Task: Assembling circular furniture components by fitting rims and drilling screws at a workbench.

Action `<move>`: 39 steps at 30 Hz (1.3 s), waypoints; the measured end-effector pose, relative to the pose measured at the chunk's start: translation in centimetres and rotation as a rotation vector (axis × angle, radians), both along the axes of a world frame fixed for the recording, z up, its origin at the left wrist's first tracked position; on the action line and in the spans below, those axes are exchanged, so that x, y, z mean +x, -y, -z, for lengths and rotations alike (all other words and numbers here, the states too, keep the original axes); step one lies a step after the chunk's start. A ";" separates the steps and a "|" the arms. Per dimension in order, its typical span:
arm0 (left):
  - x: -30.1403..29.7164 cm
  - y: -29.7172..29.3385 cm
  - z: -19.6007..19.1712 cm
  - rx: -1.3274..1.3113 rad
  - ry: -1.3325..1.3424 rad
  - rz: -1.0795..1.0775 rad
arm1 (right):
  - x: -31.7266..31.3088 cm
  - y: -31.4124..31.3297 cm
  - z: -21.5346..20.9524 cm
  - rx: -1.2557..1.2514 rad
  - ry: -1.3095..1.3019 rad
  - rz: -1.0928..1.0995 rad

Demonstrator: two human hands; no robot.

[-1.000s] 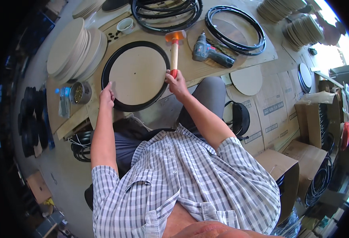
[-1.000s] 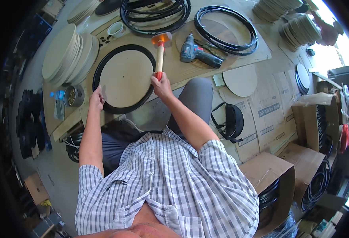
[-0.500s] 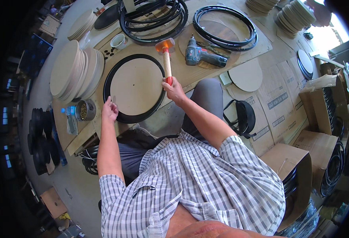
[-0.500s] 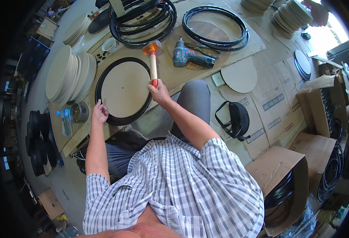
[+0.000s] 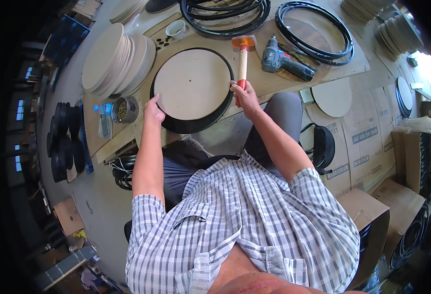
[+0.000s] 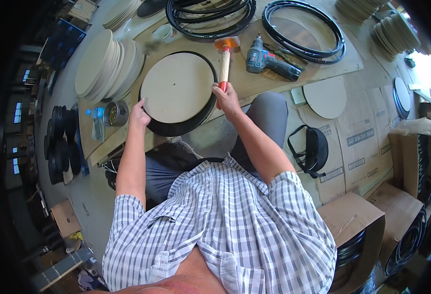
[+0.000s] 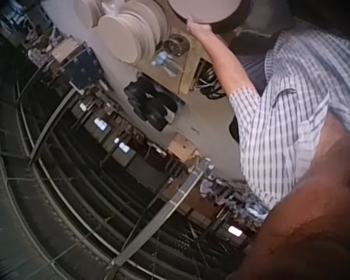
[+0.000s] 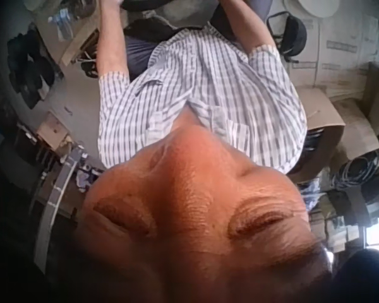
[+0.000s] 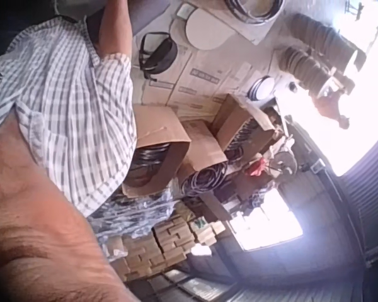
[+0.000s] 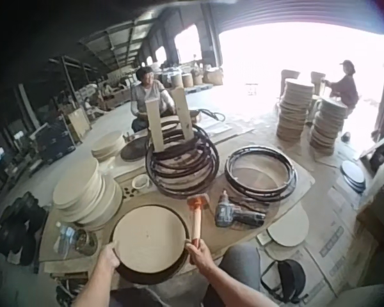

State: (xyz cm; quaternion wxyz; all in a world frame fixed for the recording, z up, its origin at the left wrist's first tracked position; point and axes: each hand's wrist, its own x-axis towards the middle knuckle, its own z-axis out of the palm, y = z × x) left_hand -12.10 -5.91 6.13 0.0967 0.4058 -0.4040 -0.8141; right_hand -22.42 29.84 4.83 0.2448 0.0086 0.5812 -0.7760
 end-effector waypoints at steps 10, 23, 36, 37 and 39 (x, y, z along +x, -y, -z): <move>-2.2 -7.2 -5.8 -0.073 -0.309 0.058 | -0.7 -5.5 -3.1 -0.337 -0.079 0.066; -26.9 -28.2 -9.7 0.174 -0.448 0.293 | -17.5 -28.6 -5.1 -0.294 0.267 0.247; -30.0 -31.6 -3.2 0.383 -0.513 0.531 | -11.3 -30.6 -2.8 -0.325 0.178 0.598; -27.7 -31.8 -4.6 0.267 -0.438 0.517 | -9.4 -28.1 -4.4 -0.300 0.126 0.747; -21.4 -29.5 -6.2 -0.008 -0.402 0.575 | -6.9 -27.3 -4.0 -0.245 0.160 0.566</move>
